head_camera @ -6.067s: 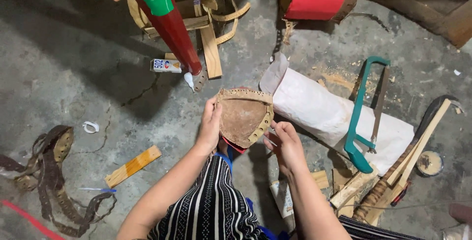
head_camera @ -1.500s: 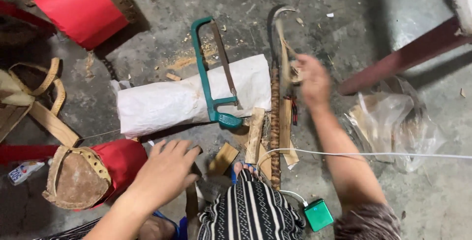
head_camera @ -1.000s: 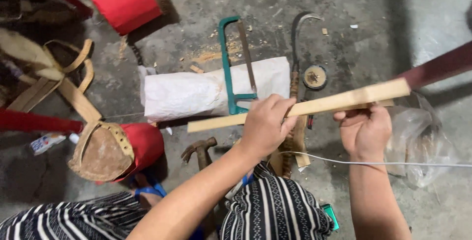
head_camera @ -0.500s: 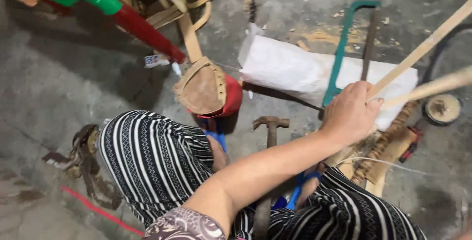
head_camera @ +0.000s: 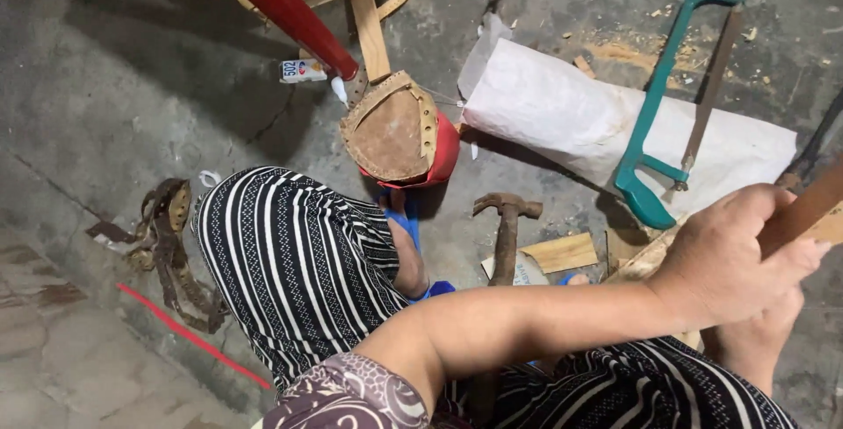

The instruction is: Repairing or assembling the base of a percussion instrument by stretching a skin over a wooden frame and securing it with nails and wooden strips.

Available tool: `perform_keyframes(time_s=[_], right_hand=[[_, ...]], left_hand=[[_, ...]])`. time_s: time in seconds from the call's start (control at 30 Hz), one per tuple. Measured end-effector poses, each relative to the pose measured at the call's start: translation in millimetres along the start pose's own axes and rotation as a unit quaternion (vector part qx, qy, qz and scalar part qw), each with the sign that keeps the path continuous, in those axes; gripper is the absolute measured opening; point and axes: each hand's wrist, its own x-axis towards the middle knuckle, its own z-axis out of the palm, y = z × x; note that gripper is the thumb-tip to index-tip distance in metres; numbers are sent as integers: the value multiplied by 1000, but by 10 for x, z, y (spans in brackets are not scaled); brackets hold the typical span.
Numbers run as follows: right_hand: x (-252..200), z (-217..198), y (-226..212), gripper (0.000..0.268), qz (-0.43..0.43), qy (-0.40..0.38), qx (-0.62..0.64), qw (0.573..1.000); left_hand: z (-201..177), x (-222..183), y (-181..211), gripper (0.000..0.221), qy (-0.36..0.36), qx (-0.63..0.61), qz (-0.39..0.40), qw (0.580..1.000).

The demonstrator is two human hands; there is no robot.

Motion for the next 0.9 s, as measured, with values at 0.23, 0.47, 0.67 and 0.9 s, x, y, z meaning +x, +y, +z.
perform_keyframes(time_s=[0.23,0.47,0.67,0.9], right_hand=[[-369,1051,-22,14,-57,2,-115,992],[-353,1042,220,22,-266,40,-446,854],[-390,1159,247,24,-314,83,-501,802],[-389,1271,129,21,-336,115,-506,786]], left_hand=[[-242,135,-129,25,-16,-73,-51,996],[-321,121,-350,29,-40,65,-135,988],[-537,47,-347,28,-78,70,-149,983],[-563,-27,-323,15,-23,70,-205,976]])
